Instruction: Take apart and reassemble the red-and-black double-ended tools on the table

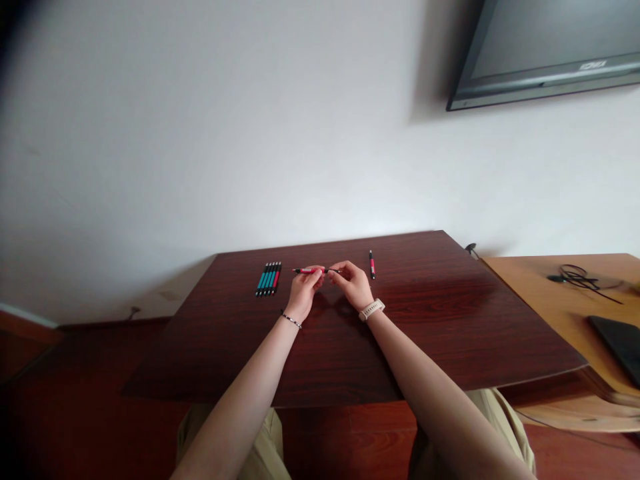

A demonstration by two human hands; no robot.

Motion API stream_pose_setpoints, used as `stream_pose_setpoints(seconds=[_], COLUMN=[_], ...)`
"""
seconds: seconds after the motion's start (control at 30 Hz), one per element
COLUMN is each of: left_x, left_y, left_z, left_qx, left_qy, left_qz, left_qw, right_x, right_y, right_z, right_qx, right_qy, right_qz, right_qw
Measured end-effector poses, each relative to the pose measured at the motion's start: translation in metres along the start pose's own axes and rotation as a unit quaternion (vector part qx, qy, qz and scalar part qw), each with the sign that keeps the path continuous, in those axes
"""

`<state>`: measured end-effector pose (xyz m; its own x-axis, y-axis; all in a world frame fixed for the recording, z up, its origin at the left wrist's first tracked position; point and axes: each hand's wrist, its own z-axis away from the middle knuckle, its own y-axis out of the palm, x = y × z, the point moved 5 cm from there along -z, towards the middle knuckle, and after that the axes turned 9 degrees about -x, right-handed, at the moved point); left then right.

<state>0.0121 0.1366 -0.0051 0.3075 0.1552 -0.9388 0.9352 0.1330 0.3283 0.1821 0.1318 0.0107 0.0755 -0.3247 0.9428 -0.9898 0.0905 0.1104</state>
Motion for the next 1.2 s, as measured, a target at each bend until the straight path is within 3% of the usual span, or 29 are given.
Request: stream_pose_setpoints(seconds=[0.43, 0.53, 0.6, 0.67, 0.77, 0.83, 0.93, 1.2], left_x=[-0.003, -0.004, -0.004, -0.003, -0.004, -0.004, -0.003, -0.001], left_y=[0.002, 0.002, 0.001, 0.001, 0.001, 0.002, 0.001, -0.001], left_z=[0.002, 0.002, 0.002, 0.002, 0.002, 0.002, 0.002, 0.002], left_qx=[0.001, 0.001, 0.0, 0.001, 0.007, 0.009, 0.006, 0.007], left_qy=[-0.01, -0.014, -0.02, -0.024, -0.027, -0.028, -0.03, -0.024], left_qz=[0.016, 0.018, 0.025, 0.034, 0.045, 0.047, 0.043, 0.032], left_qw=[1.0, 1.0, 0.999, 0.999, 0.999, 0.998, 0.999, 0.999], right_x=[0.008, 0.014, 0.014, 0.007, -0.012, -0.02, -0.022, -0.023], right_y=[-0.001, -0.015, -0.036, -0.06, -0.083, -0.088, -0.081, -0.049], right_z=[0.002, -0.003, -0.01, -0.018, -0.027, -0.029, -0.026, -0.016], right_qx=[-0.02, -0.095, -0.192, -0.281, -0.333, -0.334, -0.313, -0.184], right_qy=[-0.01, -0.026, -0.027, -0.001, 0.076, 0.105, 0.106, 0.111], right_qz=[0.052, 0.031, -0.011, -0.064, -0.164, -0.175, -0.133, 0.029], right_qw=[0.998, 0.995, 0.981, 0.958, 0.925, 0.92, 0.935, 0.976])
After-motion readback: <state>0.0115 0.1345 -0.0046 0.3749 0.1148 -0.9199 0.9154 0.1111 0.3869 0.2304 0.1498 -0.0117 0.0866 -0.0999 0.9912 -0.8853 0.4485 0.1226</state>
